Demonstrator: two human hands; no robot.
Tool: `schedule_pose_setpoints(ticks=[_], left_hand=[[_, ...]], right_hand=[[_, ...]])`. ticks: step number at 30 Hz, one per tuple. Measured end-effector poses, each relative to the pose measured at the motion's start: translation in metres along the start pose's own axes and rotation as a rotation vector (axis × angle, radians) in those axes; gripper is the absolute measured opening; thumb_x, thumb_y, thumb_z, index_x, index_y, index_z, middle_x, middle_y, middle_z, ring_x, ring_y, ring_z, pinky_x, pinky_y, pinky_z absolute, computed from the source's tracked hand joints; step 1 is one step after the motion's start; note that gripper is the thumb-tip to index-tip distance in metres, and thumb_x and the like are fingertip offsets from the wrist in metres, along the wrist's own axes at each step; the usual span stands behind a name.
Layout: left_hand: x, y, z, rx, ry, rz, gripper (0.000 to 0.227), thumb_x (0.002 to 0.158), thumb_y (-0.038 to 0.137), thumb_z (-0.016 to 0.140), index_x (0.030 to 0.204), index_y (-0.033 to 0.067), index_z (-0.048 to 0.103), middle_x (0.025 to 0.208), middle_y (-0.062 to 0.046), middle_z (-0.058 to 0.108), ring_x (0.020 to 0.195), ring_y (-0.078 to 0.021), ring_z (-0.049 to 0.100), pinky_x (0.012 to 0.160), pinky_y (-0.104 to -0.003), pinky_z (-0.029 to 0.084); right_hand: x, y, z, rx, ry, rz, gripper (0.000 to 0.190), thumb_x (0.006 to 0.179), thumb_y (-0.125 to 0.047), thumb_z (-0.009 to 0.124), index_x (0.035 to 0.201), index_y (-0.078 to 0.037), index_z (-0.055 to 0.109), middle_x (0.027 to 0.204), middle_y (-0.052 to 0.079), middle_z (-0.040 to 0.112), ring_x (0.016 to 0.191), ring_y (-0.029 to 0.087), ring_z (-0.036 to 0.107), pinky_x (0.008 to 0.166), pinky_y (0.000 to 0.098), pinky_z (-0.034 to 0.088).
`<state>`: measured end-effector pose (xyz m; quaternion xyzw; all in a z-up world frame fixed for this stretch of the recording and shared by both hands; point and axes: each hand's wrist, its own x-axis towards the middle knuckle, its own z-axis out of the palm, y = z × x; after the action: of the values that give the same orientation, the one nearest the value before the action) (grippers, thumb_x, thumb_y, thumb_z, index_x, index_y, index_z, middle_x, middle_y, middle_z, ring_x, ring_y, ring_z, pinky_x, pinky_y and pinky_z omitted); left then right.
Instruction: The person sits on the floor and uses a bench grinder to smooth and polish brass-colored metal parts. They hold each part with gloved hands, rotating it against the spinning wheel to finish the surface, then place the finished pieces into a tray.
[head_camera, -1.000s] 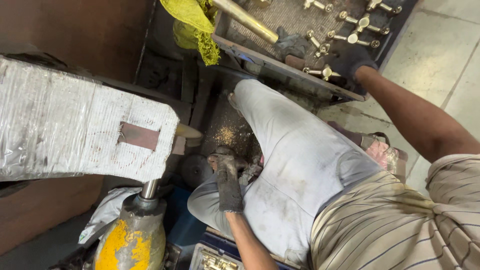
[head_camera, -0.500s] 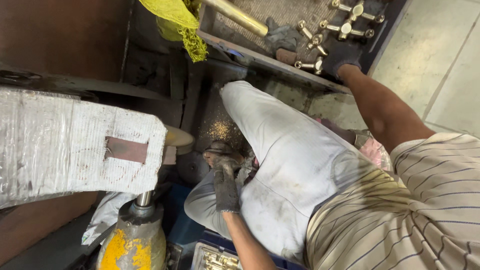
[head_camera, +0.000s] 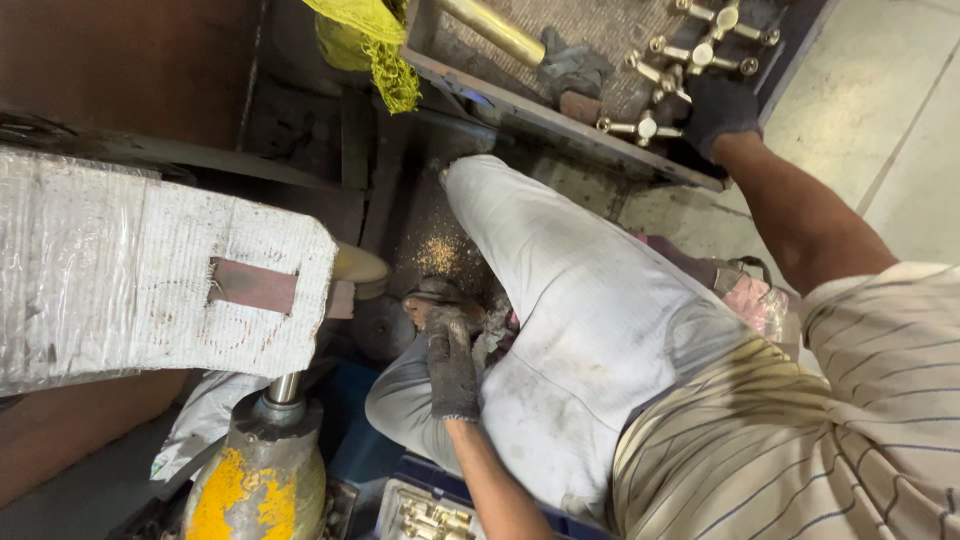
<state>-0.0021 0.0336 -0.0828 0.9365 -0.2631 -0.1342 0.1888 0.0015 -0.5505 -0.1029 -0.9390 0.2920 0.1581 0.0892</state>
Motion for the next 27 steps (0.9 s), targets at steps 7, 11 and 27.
schedule_pose_setpoints(ticks=[7,11,27], left_hand=[[-0.012,0.006,-0.012,0.014,0.004,0.040,0.050,0.096,0.020,0.062,0.143,0.0037,0.054,0.145,-0.027,0.054,0.136,-0.0443,0.048,0.114,-0.050,0.038],[-0.003,0.010,-0.010,0.002,0.056,0.066,0.051,0.094,0.019,0.064,0.142,0.0039,0.055,0.143,-0.026,0.055,0.135,-0.0444,0.049,0.114,-0.050,0.038],[0.010,0.049,-0.034,-0.412,0.013,-0.418,0.042,0.104,0.026,0.051,0.134,-0.0022,0.061,0.139,-0.025,0.060,0.131,-0.0411,0.053,0.108,-0.044,0.042]], right_hand=[[0.008,0.007,0.018,0.071,0.043,-0.001,0.035,0.090,-0.034,0.074,0.112,-0.006,0.073,0.106,0.023,0.073,0.099,0.043,0.070,0.084,0.0524,0.055],[0.027,0.007,0.032,0.019,0.051,0.083,0.034,0.085,-0.029,0.074,0.112,-0.008,0.075,0.106,0.022,0.074,0.098,0.042,0.071,0.081,0.0516,0.056],[-0.052,-0.023,-0.093,1.289,-0.507,-0.175,0.021,0.110,-0.013,0.052,0.128,-0.006,0.061,0.112,0.007,0.066,0.093,0.017,0.062,0.072,0.0291,0.052]])
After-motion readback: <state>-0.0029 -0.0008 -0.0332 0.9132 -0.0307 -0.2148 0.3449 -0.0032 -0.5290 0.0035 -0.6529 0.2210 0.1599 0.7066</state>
